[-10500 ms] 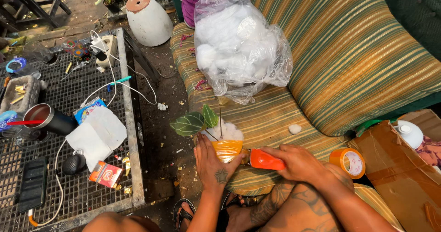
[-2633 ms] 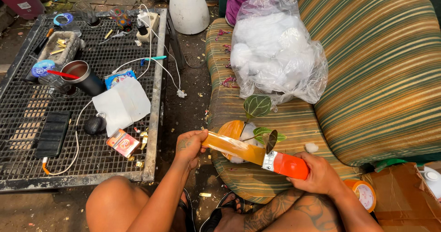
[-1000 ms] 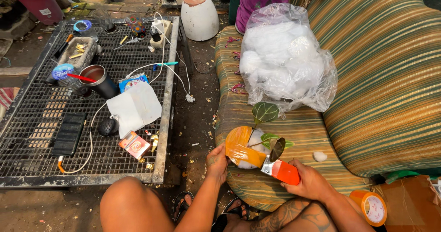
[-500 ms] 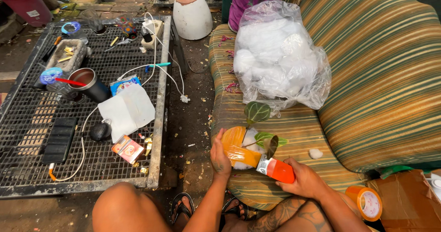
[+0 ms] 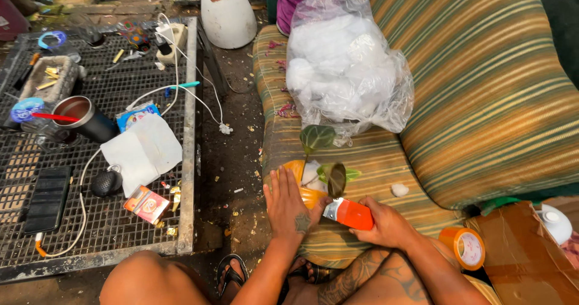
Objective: The person places cotton wool into a small plant pot and then wraps the pot with orange adhesive tape using a tape dispenser. The person rotates the pot to apply tape around its circumference.
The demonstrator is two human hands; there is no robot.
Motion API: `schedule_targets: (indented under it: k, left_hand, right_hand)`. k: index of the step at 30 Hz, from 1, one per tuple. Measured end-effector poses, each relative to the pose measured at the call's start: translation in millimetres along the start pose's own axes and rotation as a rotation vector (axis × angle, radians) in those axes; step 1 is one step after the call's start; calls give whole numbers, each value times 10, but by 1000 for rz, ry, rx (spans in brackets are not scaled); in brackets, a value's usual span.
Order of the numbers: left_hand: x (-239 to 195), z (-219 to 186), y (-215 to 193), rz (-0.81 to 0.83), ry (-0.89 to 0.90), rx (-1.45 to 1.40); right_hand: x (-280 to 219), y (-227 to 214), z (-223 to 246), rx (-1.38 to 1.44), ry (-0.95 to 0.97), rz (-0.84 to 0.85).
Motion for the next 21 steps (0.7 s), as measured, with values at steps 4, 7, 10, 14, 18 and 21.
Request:
schedule_targets:
  k: [4, 7, 10, 14, 18, 21]
  left_hand:
    - [92, 101, -99, 61, -14, 40]
    - [143, 125, -148, 120, -11, 138]
    - [179, 145, -176, 219, -126, 27]
    - [238, 147, -291, 224, -152, 16]
    - [322, 209, -273, 323, -191, 50]
    - [367, 198, -295, 224, -134, 2]
  right_hand:
    - [49, 21, 15, -23, -11, -2]
    - [30, 13, 54, -24, -39, -6]
    - [-5, -6, 81, -10, -35, -3]
    - [-55, -111, 107, 4, -11, -25]
    - [-97, -241, 100, -6, 14, -26]
    - [-141, -249, 123, -24, -5, -53]
Point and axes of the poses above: each hand's wrist, its own x-axis towards the middle knuckle, its own y-axis out of the palm, z = x × y, the point moved 5 cm from there along x, towards the middle knuckle, and after that the axes turned 12 degrees about -z, right-handed, at the moved point
